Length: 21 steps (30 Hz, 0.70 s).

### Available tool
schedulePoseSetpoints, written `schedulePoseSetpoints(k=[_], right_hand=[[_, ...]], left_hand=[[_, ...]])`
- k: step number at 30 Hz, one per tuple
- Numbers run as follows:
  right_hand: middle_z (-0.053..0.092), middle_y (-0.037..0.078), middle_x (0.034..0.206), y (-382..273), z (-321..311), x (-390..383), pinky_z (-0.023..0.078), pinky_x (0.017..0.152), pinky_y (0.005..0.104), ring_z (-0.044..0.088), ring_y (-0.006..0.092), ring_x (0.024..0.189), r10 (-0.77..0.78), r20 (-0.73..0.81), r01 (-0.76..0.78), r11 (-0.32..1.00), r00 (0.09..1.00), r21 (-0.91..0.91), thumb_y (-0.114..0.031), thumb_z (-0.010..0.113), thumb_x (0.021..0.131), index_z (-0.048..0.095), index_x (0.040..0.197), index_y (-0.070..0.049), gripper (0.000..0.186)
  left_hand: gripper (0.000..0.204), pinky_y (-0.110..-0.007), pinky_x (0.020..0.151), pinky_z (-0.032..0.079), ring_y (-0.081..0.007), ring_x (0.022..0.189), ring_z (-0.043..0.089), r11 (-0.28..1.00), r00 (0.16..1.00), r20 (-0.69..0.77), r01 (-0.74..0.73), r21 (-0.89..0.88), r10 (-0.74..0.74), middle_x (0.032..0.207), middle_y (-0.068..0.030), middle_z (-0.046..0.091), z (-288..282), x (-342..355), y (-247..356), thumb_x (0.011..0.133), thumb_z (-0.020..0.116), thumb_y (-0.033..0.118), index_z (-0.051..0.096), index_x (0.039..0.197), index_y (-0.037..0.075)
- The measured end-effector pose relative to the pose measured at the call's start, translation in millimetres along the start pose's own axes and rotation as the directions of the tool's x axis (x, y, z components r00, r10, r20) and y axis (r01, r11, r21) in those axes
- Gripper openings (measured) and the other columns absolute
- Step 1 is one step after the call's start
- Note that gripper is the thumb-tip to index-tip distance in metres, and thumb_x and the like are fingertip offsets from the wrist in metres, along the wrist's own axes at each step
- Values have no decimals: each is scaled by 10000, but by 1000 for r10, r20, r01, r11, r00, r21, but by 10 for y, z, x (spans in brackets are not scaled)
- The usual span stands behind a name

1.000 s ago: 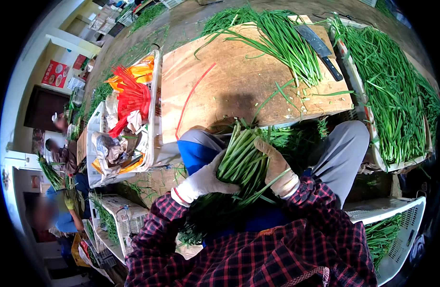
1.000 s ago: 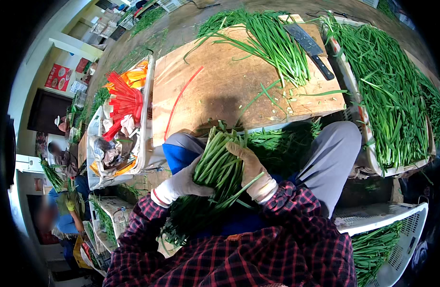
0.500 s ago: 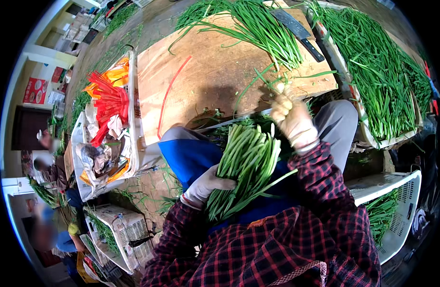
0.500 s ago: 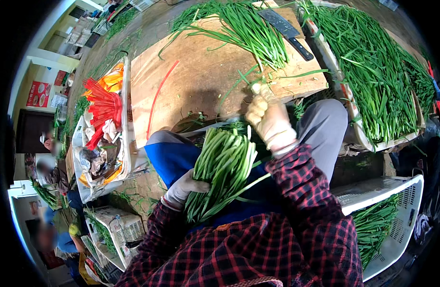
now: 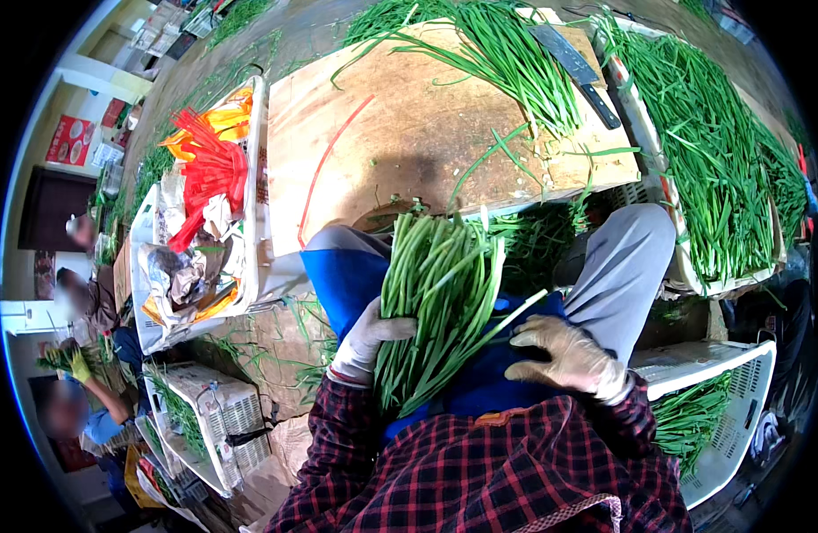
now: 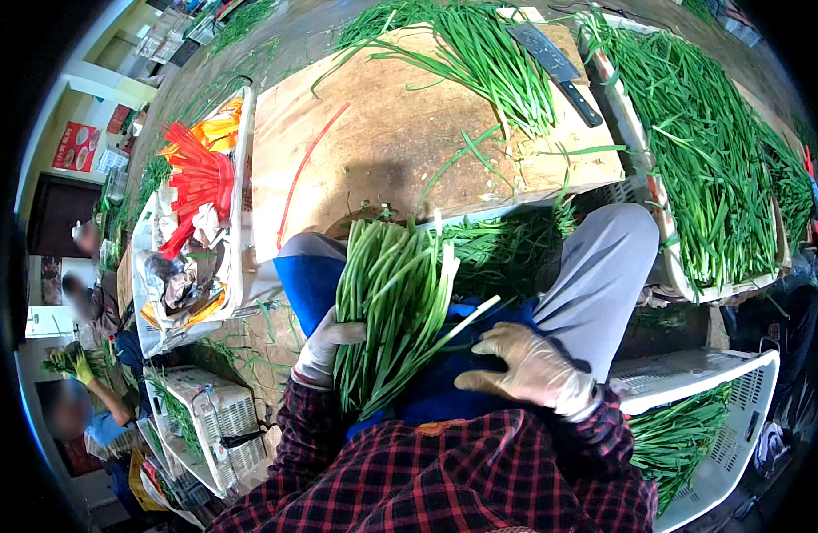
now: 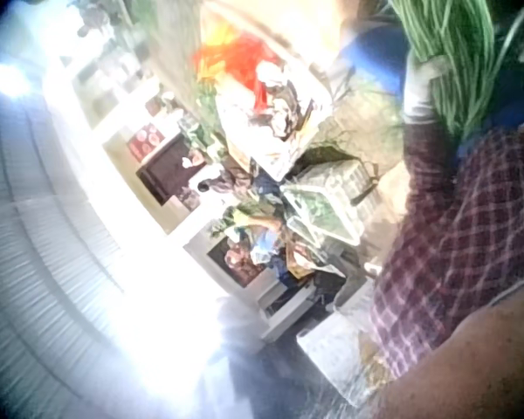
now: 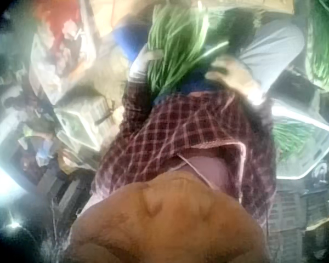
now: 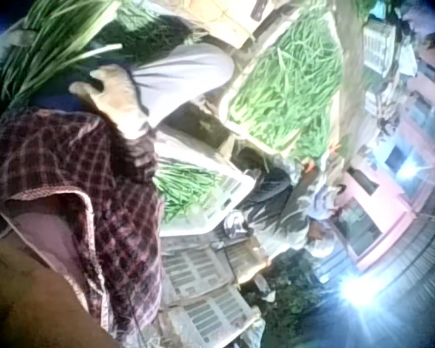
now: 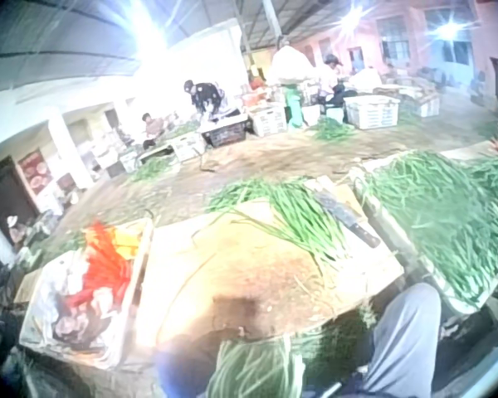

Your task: The person gathers long green vegetables, trims the ends with a knife, and ties them into bundles using red rubber bands. The person places the finished bundles into a white plastic crate.

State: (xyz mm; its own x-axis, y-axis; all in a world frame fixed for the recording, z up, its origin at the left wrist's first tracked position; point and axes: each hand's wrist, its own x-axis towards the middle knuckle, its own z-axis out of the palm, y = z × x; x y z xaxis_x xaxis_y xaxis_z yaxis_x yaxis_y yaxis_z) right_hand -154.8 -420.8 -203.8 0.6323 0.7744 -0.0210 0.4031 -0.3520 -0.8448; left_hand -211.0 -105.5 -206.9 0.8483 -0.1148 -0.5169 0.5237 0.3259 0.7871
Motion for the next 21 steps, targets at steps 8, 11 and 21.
schedulePoseSetpoints(k=[8, 11, 21], right_hand=[[548, 182, 1228, -283, -72, 726, 336, 1059, 381, 493, 323, 1182, -34, -149, 58, 986, 988, 158, -402, 843, 668, 440, 1349, -7, 885], [373, 129, 1462, -349, 50, 1026, 211, 1134, 378, 308, 241, 1358, 8, -79, 57, 626, 997, 778, -417, 760, 796, 265, 1475, 3, 939], [583, 45, 1188, -286, 142, 1546, 401, 988, 280, 545, 141, 1063, 216, -2, -61, 284, 976, 957, -59, 740, 796, 457, 1355, -1, 629]], left_hand=[[780, -320, 981, 422, -192, 1127, 550, 996, 996, -35, -78, -44, 76, 1256, -101, 570, 249, -120, 238, 692, 706, 53, 388, 1402, -11], [972, -328, 1088, 323, -205, 1283, 443, 983, 984, -76, -153, 103, 161, 1404, -119, 455, 313, -133, 328, 661, 772, 36, 249, 1480, 2], [979, -404, 650, 525, -376, 825, 643, 29, 837, 24, -48, 998, 546, 1072, -238, 591, 863, -106, 384, 674, 752, 322, 258, 1404, -103]])
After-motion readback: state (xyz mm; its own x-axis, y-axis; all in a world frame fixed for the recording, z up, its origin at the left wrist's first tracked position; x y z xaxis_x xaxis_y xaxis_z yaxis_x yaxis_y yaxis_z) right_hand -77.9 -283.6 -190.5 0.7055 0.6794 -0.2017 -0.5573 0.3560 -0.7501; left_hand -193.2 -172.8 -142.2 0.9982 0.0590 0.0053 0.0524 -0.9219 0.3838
